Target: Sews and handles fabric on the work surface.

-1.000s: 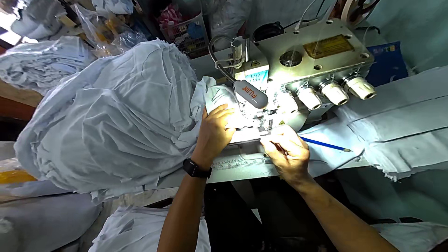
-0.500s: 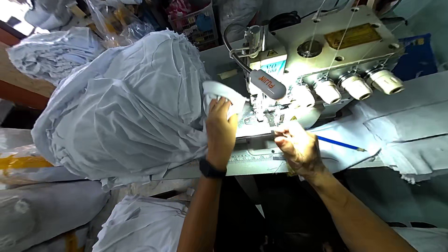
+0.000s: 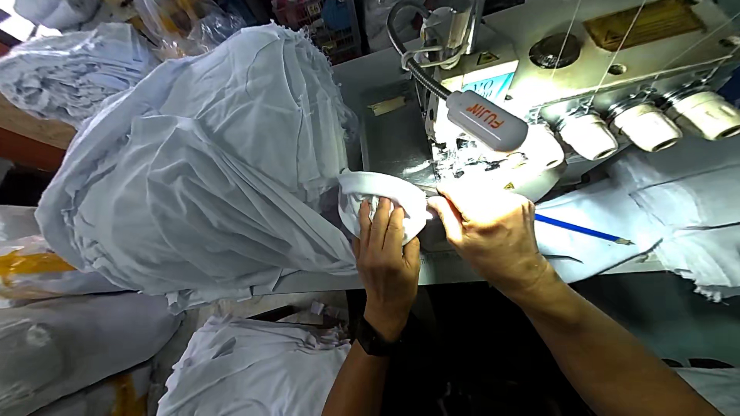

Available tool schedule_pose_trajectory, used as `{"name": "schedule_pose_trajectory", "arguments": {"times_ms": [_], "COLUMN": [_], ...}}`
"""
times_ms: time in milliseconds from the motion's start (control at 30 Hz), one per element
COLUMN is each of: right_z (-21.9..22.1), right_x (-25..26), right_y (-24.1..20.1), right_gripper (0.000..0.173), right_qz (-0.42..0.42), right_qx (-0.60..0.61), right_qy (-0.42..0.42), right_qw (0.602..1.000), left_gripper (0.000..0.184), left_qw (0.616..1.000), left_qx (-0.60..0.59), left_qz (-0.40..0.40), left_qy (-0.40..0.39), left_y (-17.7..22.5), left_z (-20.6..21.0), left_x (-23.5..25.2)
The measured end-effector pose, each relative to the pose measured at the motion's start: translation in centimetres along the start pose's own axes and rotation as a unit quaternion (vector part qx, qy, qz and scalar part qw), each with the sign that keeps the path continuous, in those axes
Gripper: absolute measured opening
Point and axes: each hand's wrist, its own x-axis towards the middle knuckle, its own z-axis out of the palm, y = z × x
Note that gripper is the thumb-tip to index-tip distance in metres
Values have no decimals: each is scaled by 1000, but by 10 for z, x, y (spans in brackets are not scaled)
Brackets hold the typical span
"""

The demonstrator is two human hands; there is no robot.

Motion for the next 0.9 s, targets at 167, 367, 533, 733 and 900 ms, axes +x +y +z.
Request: {"name": "schedule_pose_trajectory", "arguments": {"times_ms": [167,367,533,733,900], "right_z": [-15,-9,-1,-3,-6], "right_x": [-1,-4,-5,-8,-9], "right_y": [14,19,17,13,5], "right_gripper": [20,26,22,21,21], "right_qz": [41,-52,-95,-85,-77], "right_qx": [199,299,304,300,303], "right_qy": [11,45,56,62,32], "right_qw": [979,952,946,948,949], "left_gripper": [21,28,24,23,22], "left_qw": [962,821,756,737,739], "left_qx": [-257,-494,-550,-573,-569], "left_qz": [-96,-249,-315,-305,-295], "left_qy": [-8,-143,-163,-187,-209], "left_y": [-1,-9,-9,-9,-10], "left_z": [-20,-39,-49,-52,-53], "left_x": [18,33,33,32,27]}}
